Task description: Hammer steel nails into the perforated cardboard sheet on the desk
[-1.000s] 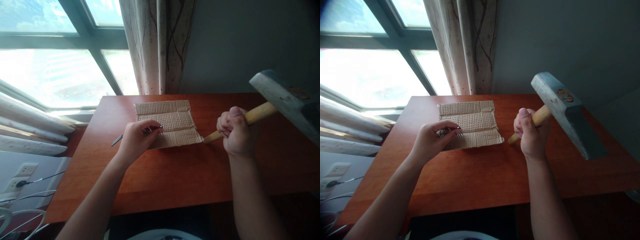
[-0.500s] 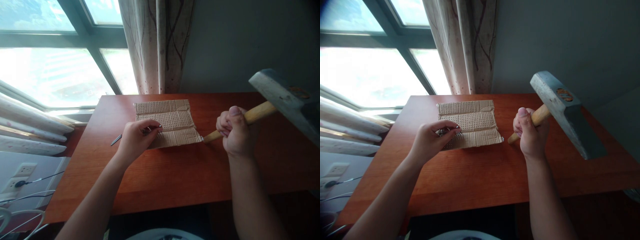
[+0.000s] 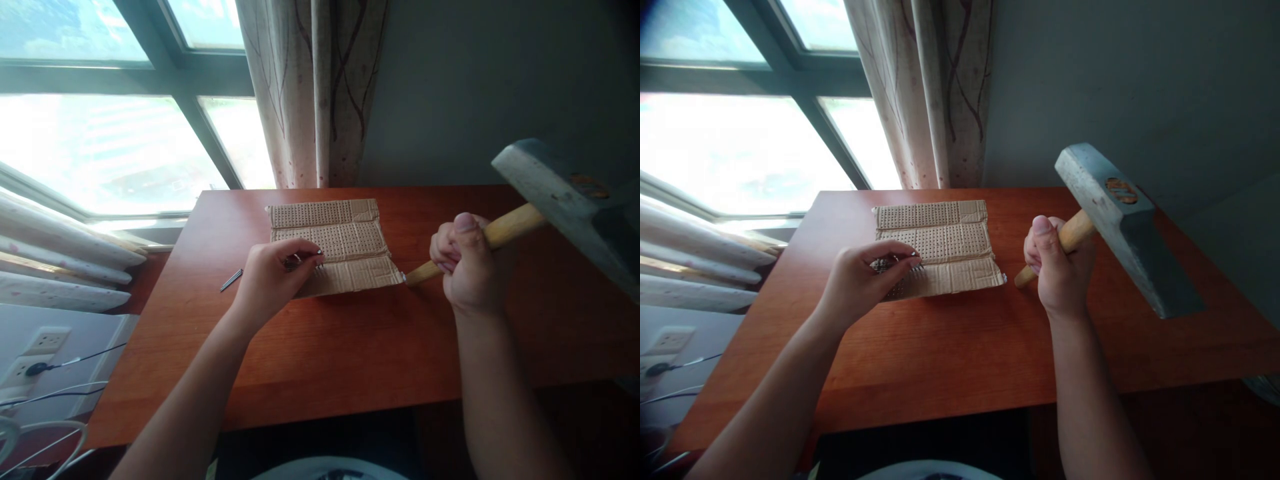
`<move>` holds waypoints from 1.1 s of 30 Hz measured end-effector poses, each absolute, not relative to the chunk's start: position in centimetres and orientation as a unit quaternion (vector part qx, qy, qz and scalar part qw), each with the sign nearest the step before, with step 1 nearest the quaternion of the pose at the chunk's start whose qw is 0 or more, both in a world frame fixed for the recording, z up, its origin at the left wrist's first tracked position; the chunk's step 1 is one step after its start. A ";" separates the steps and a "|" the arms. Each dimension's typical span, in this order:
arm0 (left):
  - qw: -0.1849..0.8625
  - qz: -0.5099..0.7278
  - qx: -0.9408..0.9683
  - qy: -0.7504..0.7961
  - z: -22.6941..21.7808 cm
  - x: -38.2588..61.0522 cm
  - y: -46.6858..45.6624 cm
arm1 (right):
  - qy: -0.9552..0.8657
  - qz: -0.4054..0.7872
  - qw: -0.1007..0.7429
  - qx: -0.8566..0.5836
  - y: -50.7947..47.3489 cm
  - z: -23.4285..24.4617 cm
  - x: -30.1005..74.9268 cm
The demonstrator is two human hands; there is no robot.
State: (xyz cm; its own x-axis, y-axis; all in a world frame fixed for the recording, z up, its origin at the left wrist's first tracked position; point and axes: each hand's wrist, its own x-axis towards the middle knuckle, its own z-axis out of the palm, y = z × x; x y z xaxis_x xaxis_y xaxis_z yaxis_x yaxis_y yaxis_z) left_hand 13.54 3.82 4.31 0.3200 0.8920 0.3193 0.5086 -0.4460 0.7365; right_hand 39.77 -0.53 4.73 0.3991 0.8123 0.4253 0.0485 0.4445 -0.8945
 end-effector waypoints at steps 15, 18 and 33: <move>0.261 0.363 0.767 0.460 4.4 13.6 3.7 | -0.481 0.268 0.701 -0.453 -0.5 4.6 39.7; 0.264 0.362 0.767 0.460 4.4 13.6 3.8 | -0.483 0.266 0.699 -0.456 -0.5 4.6 39.7; 0.259 0.362 0.767 0.461 4.1 13.5 3.8 | -0.485 0.258 0.697 -0.462 -0.5 4.4 39.7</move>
State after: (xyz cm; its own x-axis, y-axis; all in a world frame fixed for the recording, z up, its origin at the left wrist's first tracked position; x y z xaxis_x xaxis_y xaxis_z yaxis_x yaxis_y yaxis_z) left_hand 13.47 3.82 4.09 0.3121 0.8955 0.3174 0.5199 -0.4406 0.7318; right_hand 39.74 -0.53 4.41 0.3973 0.8067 0.4374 0.0889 0.4405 -0.8933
